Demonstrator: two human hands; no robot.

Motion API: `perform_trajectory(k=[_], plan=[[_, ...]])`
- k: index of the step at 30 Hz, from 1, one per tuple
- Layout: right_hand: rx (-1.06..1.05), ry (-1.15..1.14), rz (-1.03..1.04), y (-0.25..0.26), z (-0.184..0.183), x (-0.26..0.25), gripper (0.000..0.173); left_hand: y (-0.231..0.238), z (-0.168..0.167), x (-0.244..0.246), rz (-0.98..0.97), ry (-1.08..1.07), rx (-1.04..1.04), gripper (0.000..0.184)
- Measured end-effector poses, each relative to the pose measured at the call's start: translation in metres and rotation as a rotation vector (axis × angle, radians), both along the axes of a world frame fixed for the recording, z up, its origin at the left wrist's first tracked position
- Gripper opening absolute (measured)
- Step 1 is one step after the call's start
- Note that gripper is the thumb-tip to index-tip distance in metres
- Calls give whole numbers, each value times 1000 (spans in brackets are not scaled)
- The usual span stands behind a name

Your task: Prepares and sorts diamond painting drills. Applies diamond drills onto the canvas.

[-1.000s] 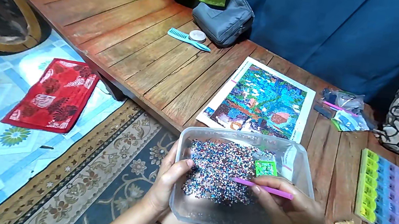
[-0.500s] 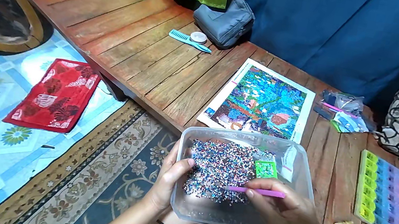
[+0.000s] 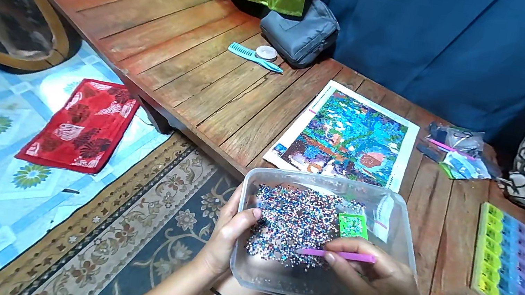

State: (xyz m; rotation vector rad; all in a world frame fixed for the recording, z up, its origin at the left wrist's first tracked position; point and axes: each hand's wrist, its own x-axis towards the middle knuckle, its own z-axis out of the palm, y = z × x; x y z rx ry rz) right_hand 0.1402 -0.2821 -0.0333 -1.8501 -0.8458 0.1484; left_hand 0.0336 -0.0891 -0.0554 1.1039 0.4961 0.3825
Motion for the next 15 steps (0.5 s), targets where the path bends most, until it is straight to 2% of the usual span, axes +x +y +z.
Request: perform_trajectory(k=[3,8,12,15], plan=[[-29,-8,34,1,-2,-1,16,0,0,0,4,2,12,60],[-24,-90,-95,5,0,2,17,0,-1,-1,-12,-8,-12,61],[-3,1,10,6,3,0,14,0,-1,-1,-9,-3,-9,63],[-53,-12,91,10,-1,-1,15,-1,0,-1,4,2,-9,63]])
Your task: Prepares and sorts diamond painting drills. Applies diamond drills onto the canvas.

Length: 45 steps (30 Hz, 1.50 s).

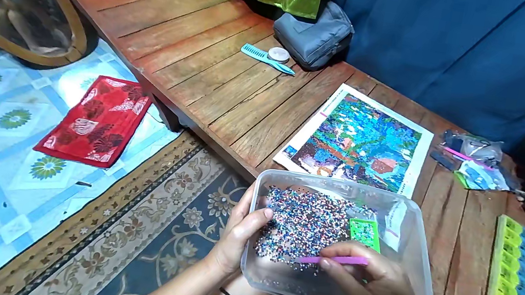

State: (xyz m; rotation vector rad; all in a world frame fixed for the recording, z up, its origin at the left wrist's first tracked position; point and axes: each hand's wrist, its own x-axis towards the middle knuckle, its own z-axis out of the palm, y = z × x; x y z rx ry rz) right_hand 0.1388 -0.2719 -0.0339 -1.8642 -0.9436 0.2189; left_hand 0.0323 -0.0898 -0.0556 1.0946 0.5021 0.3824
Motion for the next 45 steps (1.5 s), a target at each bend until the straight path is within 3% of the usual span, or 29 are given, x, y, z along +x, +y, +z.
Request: perform_trajectory(k=[6,12,19,25,34,45], plan=[[9,-102,-144,11,4,4,17,1,-4,0,4,-26,-26,57],[13,44,-31,26,4,-6,13,1,-4,1,2,-20,-22,60],[-24,-28,-199,25,13,7,15,2,-5,0,-7,-22,-26,64],[35,122,-66,36,8,-2,14,3,-5,1,-14,-33,-30,63],[-25,-61,-175,35,12,9,15,4,-7,1,-11,-34,-48,64],[-63,110,37,45,8,-2,14,5,-9,2,-22,-60,-77,67]])
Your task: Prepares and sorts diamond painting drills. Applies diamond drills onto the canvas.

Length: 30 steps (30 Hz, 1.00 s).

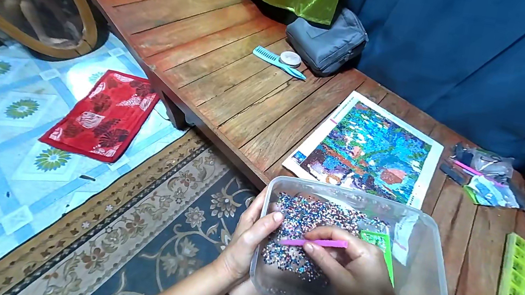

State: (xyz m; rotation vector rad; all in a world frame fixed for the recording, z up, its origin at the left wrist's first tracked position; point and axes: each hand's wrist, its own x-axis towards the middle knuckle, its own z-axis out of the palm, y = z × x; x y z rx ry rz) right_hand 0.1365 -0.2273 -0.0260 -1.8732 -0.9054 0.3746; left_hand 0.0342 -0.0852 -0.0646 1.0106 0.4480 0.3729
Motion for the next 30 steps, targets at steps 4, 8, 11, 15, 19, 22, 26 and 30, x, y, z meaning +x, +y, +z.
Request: perform_trajectory(k=[4,8,11,15,19,22,26,30], plan=[[8,13,-25,-7,3,4,13,0,0,-1,2,-4,8,66],[36,66,-10,-4,5,0,12,0,0,-1,2,-7,3,67],[-12,63,59,-2,3,-3,13,1,-1,-2,1,-9,6,73],[-6,-69,-36,-2,0,2,15,1,-2,-3,2,-11,14,76],[23,-86,-87,1,3,3,15,2,-4,-3,0,-15,-2,76],[8,-9,0,7,2,-2,15,2,-4,-3,-6,-16,-19,76],[-17,-68,-11,12,1,-2,16,3,-4,-3,-3,1,-13,76],[-66,-210,-149,4,6,10,16,4,-6,-3,2,-11,-12,74]])
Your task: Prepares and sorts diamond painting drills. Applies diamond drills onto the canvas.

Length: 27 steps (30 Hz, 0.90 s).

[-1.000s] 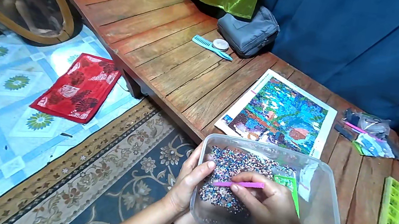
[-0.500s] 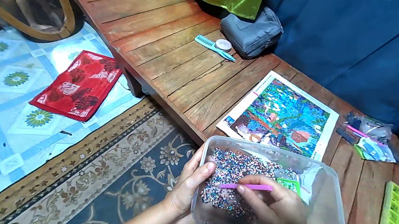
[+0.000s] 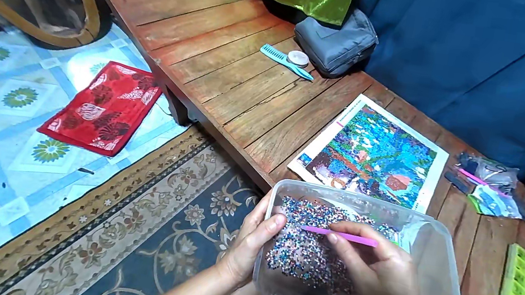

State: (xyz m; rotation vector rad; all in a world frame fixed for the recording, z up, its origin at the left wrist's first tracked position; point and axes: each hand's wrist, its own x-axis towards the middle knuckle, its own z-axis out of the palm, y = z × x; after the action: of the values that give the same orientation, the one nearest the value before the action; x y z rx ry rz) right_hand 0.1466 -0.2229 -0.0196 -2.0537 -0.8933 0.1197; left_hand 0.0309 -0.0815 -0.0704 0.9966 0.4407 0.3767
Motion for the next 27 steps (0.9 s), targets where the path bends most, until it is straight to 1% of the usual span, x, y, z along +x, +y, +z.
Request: perform_trajectory(k=[4,8,14,17,21,27], plan=[[-18,6,-70,-12,3,5,19,0,2,0,-8,28,-5,73],[2,16,-116,-24,6,7,20,0,1,0,4,10,-3,71],[-52,-53,-138,-38,10,6,24,0,2,0,-9,1,3,71],[-57,-24,-127,-39,12,3,22,0,3,0,-2,-7,0,69],[-22,50,-59,-37,11,-1,19,-1,5,2,-6,-7,-11,68],[-2,15,-7,-30,6,-6,18,-5,7,3,17,78,116,72]])
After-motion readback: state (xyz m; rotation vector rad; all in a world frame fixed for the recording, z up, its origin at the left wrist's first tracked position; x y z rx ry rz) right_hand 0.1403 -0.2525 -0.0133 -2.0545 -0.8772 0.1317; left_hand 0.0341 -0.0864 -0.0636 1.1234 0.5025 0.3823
